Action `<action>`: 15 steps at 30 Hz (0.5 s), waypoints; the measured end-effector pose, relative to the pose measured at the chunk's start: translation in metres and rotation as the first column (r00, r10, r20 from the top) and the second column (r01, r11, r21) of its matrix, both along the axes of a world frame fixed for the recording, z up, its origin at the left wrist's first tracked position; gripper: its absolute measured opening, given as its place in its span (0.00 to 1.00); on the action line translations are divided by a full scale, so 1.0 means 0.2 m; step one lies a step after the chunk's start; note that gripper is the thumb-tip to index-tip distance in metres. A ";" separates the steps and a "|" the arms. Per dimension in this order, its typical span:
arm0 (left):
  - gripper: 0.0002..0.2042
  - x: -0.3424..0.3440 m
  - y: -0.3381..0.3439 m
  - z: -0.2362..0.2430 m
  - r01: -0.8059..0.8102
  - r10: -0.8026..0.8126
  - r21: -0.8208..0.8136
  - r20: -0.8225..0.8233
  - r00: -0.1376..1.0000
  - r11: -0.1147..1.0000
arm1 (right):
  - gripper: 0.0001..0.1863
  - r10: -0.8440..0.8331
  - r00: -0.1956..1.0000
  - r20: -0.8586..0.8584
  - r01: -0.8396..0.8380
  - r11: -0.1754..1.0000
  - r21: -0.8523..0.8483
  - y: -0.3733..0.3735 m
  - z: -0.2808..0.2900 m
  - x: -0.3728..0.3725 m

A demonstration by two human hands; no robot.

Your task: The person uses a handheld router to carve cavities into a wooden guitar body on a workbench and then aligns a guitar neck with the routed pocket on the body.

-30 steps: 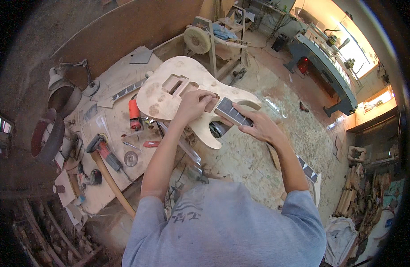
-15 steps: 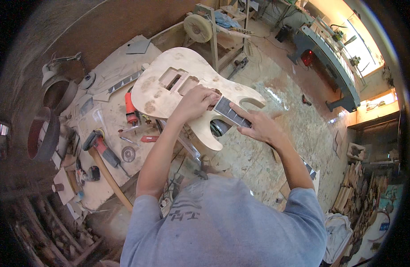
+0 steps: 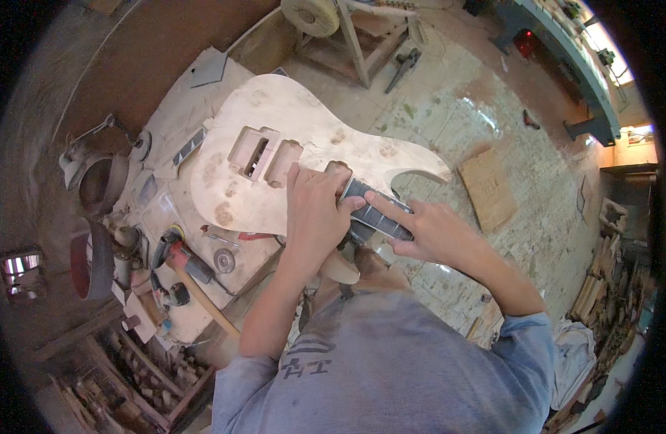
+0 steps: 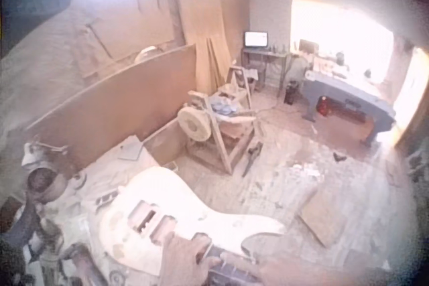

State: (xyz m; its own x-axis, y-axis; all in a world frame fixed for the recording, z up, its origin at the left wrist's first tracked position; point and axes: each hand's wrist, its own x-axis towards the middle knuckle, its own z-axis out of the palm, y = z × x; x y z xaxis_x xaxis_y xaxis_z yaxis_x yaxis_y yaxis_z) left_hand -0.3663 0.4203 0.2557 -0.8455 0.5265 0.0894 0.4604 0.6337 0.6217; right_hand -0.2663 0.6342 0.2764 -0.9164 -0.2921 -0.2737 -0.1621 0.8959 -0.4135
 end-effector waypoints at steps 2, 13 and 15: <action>0.20 0.00 0.02 0.01 -0.006 0.006 -0.056 -0.007 1.000 0.998 | 0.49 0.031 0.999 0.036 -0.029 0.999 -0.037 0.03 0.00 -0.02; 0.16 -0.01 0.06 0.05 -0.066 0.075 -0.098 0.087 0.993 0.993 | 0.49 0.138 0.988 0.071 -0.130 0.986 -0.106 0.08 -0.04 -0.04; 0.16 -0.01 0.08 0.07 -0.060 0.074 -0.118 0.116 0.990 0.991 | 0.49 0.165 0.985 0.059 -0.159 0.983 -0.089 0.09 -0.04 -0.05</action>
